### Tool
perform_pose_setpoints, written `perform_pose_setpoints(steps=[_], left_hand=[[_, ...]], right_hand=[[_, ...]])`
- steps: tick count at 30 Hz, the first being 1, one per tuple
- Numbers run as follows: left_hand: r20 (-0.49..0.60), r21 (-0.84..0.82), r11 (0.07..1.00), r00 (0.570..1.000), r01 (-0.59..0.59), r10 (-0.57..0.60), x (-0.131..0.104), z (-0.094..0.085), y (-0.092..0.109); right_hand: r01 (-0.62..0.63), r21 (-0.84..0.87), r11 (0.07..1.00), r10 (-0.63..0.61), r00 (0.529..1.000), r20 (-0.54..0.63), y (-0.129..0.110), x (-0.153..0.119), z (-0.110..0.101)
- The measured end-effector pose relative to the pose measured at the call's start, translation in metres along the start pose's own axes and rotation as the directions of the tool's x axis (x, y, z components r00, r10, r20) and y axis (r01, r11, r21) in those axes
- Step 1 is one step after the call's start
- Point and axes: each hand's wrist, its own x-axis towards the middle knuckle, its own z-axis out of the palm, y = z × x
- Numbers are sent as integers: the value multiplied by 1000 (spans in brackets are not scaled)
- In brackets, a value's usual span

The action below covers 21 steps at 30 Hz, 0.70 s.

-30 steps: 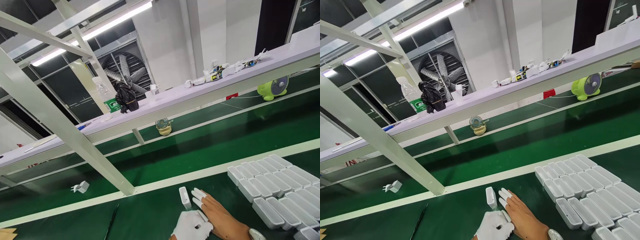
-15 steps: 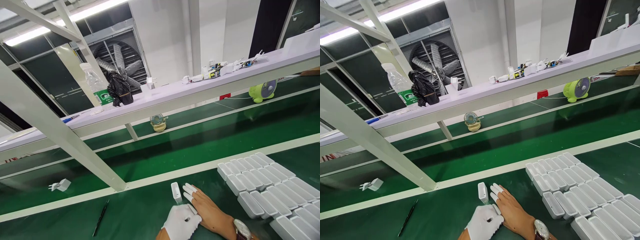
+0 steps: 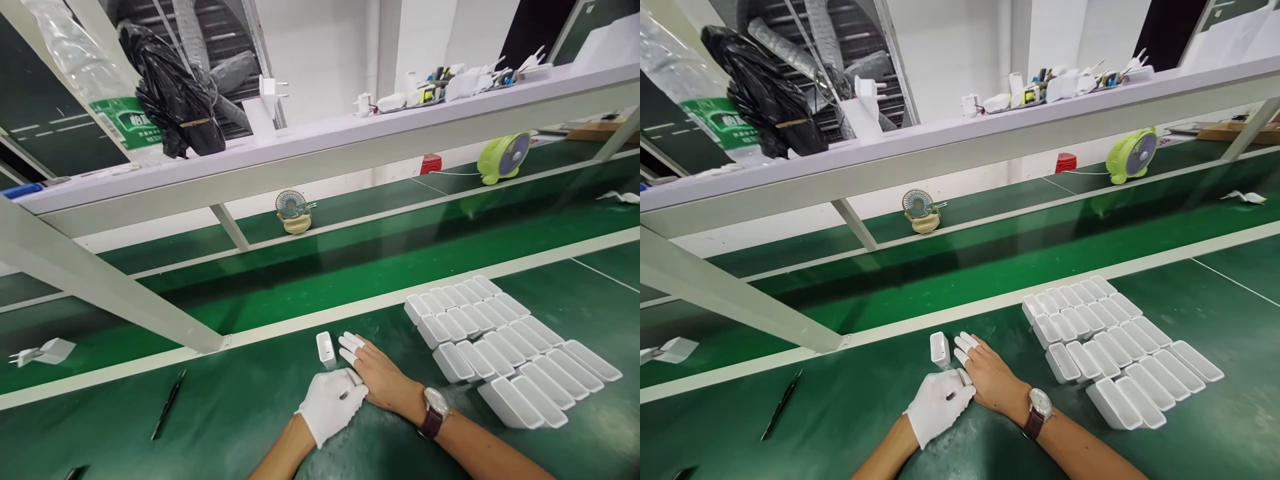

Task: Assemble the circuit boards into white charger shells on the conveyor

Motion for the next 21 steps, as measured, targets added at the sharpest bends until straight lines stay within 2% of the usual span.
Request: perform_pose_setpoints(steps=[5, 11, 21], left_hand=[[-20, -25, 999, 999, -30, 30, 1, 2, -2], [-9, -24, 999, 999, -46, 46, 2, 1, -1], [6, 5, 1000, 1000, -29, 29, 2, 0, -4]], right_hand=[[4, 11, 1000, -4, 1000, 27, 4, -1, 4], [27, 3, 1000, -27, 999, -28, 8, -2, 11], [14, -17, 1000, -15, 999, -47, 6, 1, 11]])
